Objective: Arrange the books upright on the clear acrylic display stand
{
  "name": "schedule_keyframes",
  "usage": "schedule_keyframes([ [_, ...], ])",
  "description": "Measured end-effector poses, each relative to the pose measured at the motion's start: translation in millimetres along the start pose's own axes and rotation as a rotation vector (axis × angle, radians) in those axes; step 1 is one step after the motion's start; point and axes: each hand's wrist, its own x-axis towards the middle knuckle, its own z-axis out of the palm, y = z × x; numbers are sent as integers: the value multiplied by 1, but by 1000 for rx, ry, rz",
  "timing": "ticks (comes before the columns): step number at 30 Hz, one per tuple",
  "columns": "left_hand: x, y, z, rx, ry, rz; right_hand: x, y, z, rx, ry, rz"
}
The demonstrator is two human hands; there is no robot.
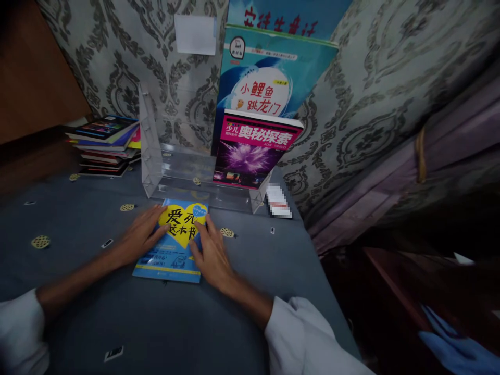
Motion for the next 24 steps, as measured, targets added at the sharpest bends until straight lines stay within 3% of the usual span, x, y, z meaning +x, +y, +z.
schedule_keyframes([
  [3,7,13,-13,-401,-29,-160,-4,-2,6,-28,31,-8],
  [8,21,35,-27,-1064,86,-667,-7,-4,7,-41,35,1],
  [11,28,47,-25,-1280,2,-791,-7,-6,6,-10,-5,13],
  [13,32,54,-21,-1351,4,-845,-8,-7,6,21,-36,34],
  [17,37,64,-10,-1356,133,-940,-9,-11,6,99,-21,74],
  [24,44,65,4,-1372,81,-964,-7,-9,8,219,95,129],
])
